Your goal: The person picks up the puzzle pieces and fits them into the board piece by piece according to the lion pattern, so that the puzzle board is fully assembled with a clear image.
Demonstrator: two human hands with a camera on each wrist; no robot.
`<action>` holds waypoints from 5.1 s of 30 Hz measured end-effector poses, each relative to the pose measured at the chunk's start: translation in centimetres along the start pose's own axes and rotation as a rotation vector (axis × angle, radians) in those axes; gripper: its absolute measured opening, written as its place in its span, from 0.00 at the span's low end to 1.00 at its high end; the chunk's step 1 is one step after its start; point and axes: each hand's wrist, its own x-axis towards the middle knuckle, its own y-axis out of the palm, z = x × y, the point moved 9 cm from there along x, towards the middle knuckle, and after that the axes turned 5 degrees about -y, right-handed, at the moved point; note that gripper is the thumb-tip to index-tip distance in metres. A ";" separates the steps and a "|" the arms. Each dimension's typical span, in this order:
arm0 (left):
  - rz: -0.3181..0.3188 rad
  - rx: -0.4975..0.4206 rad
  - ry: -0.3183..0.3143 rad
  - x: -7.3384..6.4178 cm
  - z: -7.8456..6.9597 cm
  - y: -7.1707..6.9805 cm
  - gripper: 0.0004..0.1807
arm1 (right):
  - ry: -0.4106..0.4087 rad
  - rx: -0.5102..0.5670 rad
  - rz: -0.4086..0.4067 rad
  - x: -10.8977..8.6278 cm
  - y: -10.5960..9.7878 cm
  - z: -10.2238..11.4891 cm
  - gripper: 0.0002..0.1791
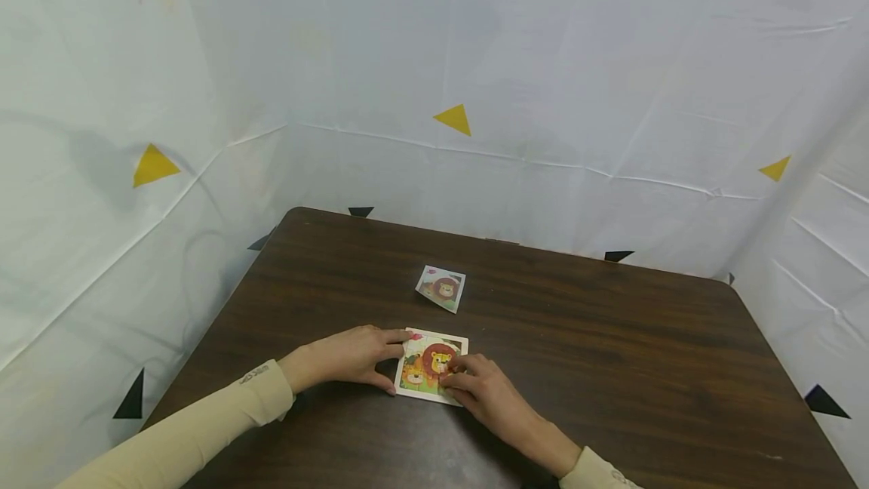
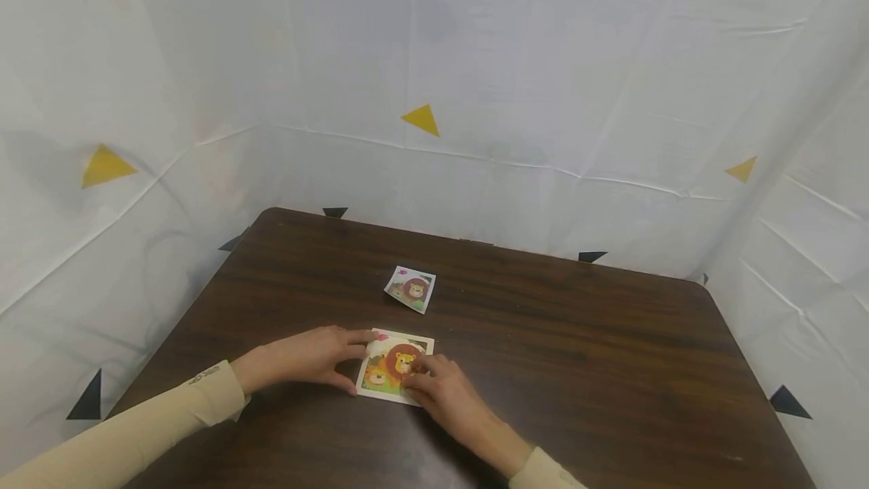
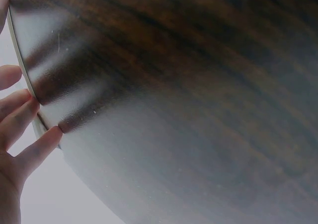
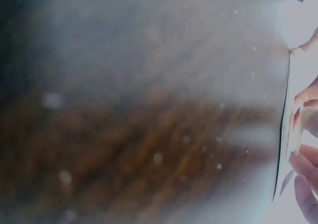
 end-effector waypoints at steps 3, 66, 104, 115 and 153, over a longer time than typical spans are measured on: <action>0.004 0.001 -0.004 0.0 0.0 0.0 0.37 | 0.004 -0.010 0.013 0.1 0.1 0.1 0.10; 0.018 -0.011 -0.022 0.0 0.1 0.1 0.37 | -0.054 -0.403 0.247 -0.8 1.5 2.5 0.17; 0.015 -0.012 -0.022 0.0 0.1 -0.1 0.35 | 0.025 -0.053 0.145 -0.2 0.6 -0.5 0.13; 0.021 -0.008 -0.033 0.0 -0.1 -0.4 0.35 | 0.046 -0.084 0.186 -0.4 0.9 -0.5 0.14; -0.087 -0.002 -0.131 0.6 3.1 -1.8 0.34 | 0.038 -0.152 0.142 2.6 -2.7 -4.6 0.21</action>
